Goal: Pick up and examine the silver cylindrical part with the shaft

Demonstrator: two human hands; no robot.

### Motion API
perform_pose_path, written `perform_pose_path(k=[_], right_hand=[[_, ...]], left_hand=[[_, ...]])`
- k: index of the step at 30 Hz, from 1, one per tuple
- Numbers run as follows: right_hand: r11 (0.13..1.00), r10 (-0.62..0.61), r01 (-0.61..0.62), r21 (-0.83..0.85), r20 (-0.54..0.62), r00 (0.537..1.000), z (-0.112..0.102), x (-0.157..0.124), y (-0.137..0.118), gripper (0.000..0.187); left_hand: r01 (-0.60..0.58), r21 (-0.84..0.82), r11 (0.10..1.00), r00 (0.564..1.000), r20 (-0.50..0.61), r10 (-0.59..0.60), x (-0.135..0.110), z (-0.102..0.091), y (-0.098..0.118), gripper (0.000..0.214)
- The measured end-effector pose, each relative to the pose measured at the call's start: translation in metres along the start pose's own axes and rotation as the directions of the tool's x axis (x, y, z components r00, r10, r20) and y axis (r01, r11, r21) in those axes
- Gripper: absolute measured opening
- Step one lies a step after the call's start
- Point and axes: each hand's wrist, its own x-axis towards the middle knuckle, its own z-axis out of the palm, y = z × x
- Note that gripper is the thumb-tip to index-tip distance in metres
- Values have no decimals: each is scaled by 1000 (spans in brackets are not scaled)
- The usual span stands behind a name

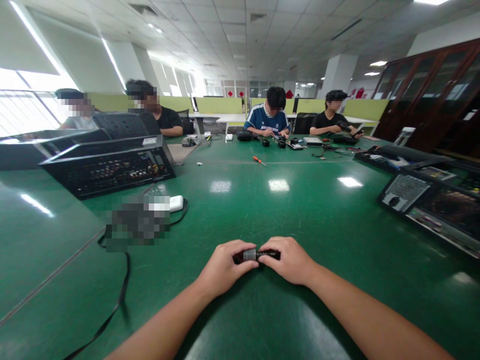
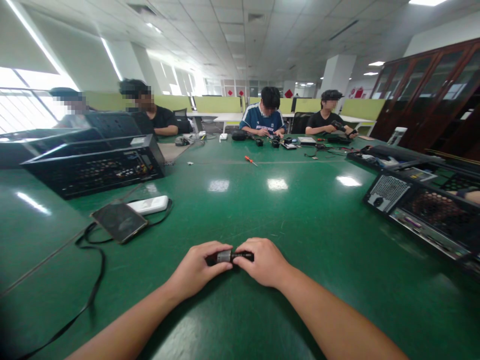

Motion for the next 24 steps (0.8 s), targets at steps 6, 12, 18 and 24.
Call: perform_pose_path(k=[6,12,18,24], right_hand=[[1000,13,-13,5,4,1000,-1,0,1,16],[1000,22,-22,9,5,1000,-2,0,0,16],[999,34,-34,7,12,999,-3,0,0,15],[999,39,-39,12,11,999,-4,0,0,16]], left_hand=[[3,3,1000,1000,2,-3,0,-1,1,27],[9,2,1000,1000,-5,-9,0,-2,2,27],[13,3,1000,1000,-11,-13,0,-2,2,27],[3,-5,1000,1000,-12,-3,0,-3,2,28]])
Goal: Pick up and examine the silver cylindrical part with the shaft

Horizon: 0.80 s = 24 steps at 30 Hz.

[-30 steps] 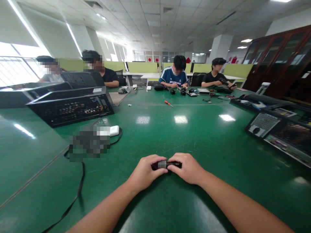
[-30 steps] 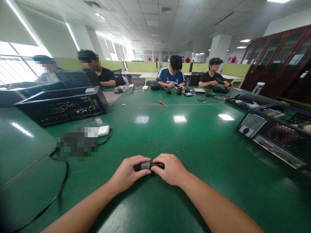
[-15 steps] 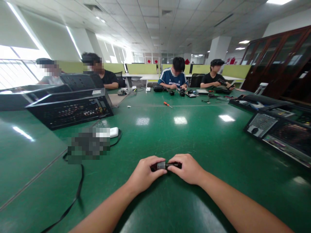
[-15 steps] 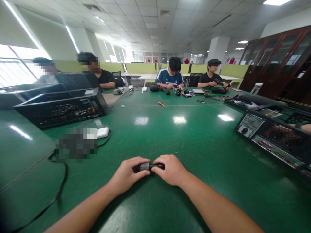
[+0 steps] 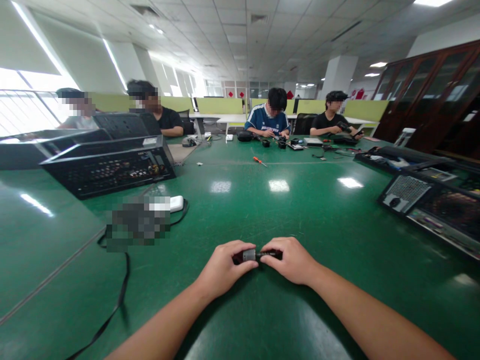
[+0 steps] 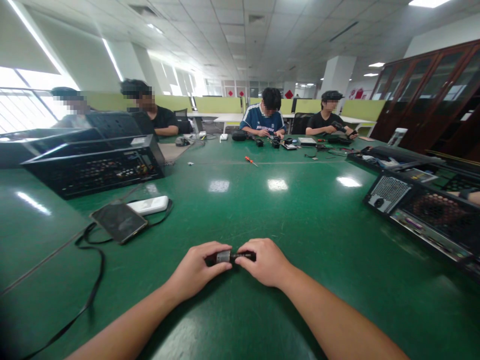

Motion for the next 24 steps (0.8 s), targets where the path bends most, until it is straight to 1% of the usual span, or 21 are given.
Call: perform_pose_path(k=[24], right_hand=[[1000,26,-26,15,9,1000,-3,0,0,14]], left_hand=[[16,-13,1000,1000,7,-16,0,-1,0,25]])
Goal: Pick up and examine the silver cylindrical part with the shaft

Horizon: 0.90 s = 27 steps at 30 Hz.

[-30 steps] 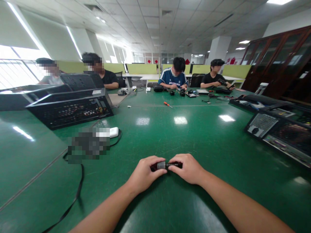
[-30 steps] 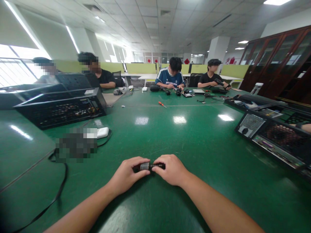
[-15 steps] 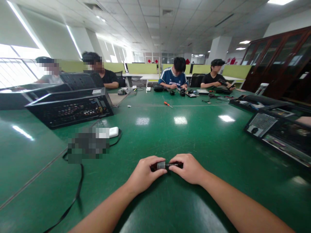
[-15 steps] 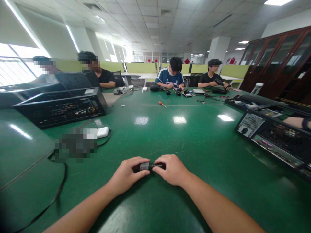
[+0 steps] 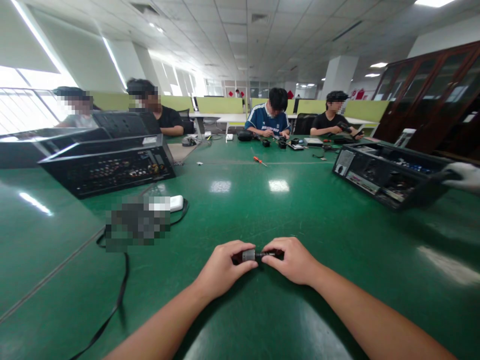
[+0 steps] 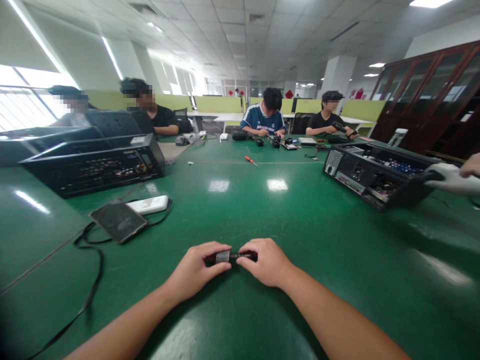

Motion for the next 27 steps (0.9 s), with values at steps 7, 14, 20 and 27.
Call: perform_pose_path(k=[7,14,20,27], right_hand=[[1000,3,-3,-7,3,1000,-1,-1,1,15],[1000,6,-6,7,-2,1000,-2,-1,2,14],[1000,16,-16,15,-2,1000,-2,-1,3,15],[999,21,-21,28,2,1000,-3,-1,3,15]], left_hand=[[4,-4,1000,1000,-5,-4,-1,0,-1,24],[12,-4,1000,1000,-8,-12,-1,-1,-1,24],[20,2,1000,1000,-14,-20,-1,-2,0,24],[40,0,999,999,-19,-40,-1,-1,-1,25]])
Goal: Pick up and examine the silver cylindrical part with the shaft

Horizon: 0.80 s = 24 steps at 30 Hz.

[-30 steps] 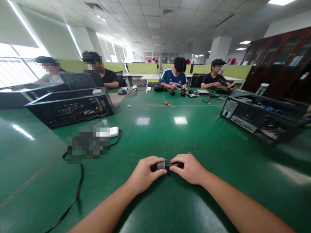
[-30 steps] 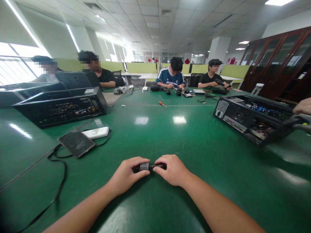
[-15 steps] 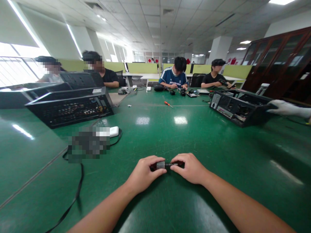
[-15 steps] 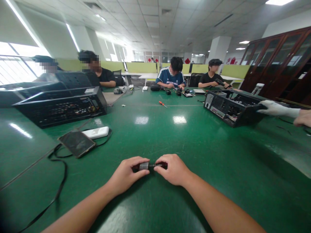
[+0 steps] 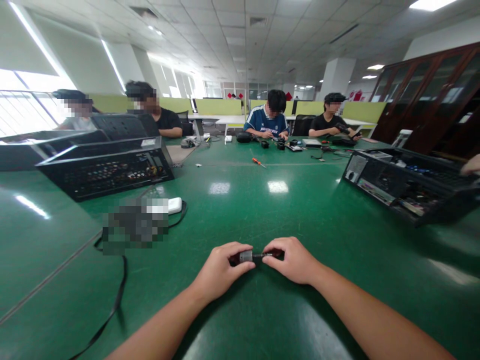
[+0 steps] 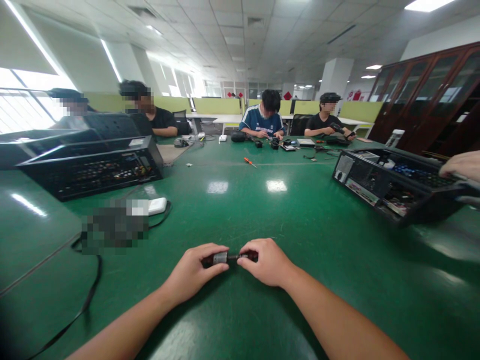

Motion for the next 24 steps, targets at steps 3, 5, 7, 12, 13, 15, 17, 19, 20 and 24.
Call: perform_pose_path(k=[3,5,7,12,13,15,17,19,20,24], right_hand=[[1000,2,-2,5,-2,1000,0,1,1,14],[1000,3,-3,10,-1,1000,0,1,2,15],[1000,8,-8,20,1,1000,0,1,3,15],[999,21,-21,47,3,1000,0,0,3,16],[999,23,-23,47,5,1000,0,0,3,16],[999,27,-27,44,7,1000,-1,1,3,16],[999,29,-30,36,8,1000,-1,1,3,15],[999,32,-32,30,11,999,-2,1,4,15],[999,34,-34,30,14,999,-2,2,4,16],[998,37,-38,41,35,999,-6,2,7,16]], left_hand=[[0,-1,1000,1000,-2,0,0,0,0,25],[0,-2,1000,1000,-2,0,0,0,-1,25],[5,-2,1000,1000,-4,-5,0,-1,-1,26],[18,-4,1000,1000,-14,-18,0,-1,-2,26],[20,-6,1000,1000,-14,-20,0,-1,-2,26],[28,-14,1000,999,-15,-29,0,-1,-2,26],[36,-21,999,999,-18,-37,0,-1,-1,26],[38,-25,999,999,-20,-39,-1,-1,-1,26],[38,-26,999,999,-20,-39,-1,-1,-1,25],[40,-23,999,999,-17,-40,0,-2,-1,25]])
